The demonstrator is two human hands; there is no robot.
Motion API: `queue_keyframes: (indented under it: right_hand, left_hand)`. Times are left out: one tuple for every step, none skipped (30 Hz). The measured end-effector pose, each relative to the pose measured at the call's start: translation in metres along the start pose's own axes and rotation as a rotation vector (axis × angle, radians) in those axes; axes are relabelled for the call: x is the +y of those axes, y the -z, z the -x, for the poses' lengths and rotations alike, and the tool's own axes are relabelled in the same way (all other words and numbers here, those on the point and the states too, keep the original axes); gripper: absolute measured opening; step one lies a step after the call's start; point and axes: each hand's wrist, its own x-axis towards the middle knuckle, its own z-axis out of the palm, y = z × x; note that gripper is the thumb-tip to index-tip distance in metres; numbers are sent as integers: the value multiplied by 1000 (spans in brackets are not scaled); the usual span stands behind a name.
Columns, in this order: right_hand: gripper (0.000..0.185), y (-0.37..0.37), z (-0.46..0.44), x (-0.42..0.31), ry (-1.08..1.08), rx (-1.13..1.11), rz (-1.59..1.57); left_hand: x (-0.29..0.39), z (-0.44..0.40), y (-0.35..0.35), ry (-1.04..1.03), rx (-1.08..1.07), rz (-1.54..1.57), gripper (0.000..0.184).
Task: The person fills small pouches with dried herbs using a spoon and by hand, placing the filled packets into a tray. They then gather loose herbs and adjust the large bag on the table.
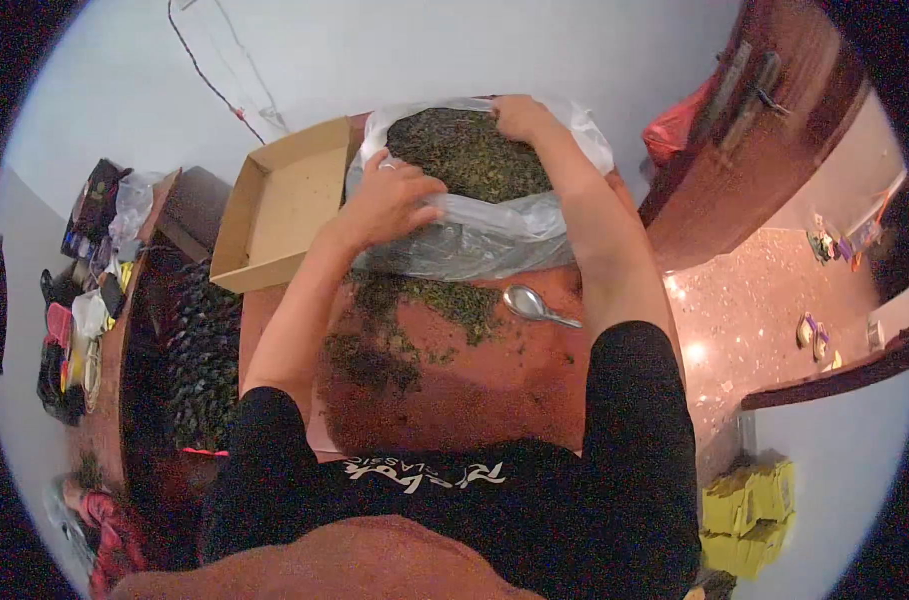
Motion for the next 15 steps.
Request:
queue_keyframes:
  right_hand:
    - [34,-3,-11,4,-59,-76,48]
    - [38,-8,-21,11,-118,-151,97]
    - [37,-11,-30,20,-49,-70,94]
    - [37,-18,-39,34,17,12,89]
    - [37,-27,-47,50,81,94,84]
    - [39,-39,-51,60,64,153,68]
    - [42,-50,-55,69,48,213,52]
    - [43,-40,-48,64,22,162,6]
    - [44,-29,-39,60,-6,107,-37]
    - [45,-15,-27,53,22,76,-25]
    - [45,0,-13,45,49,45,-13]
    - [46,14,0,40,75,14,0]
    - [45,23,12,40,89,64,-8]
    - [44,31,24,41,104,114,-16]
    - [43,38,37,41,118,165,-25]
  left_hand:
    - [1,2,4,-21,-16,23,26]
    - [1,3,7,-42,-32,46,24]
    - [0,5,7,-61,-49,65,23]
    - [0,6,7,-82,-67,84,21]
    - [-1,8,7,-104,-86,104,20]
    - [-1,11,8,-146,-69,112,19]
    - [-2,12,9,-145,-76,114,19]
    - [-1,13,10,-145,-82,119,20]
    - [0,14,10,-146,-87,129,21]
    - [0,15,8,-151,-45,154,23]
    - [-1,15,6,-158,-1,181,25]
    - [0,15,5,-166,43,207,28]
    - [4,14,7,-164,65,196,30]
    - [10,14,11,-161,87,185,32]
    - [15,14,15,-159,107,173,34]
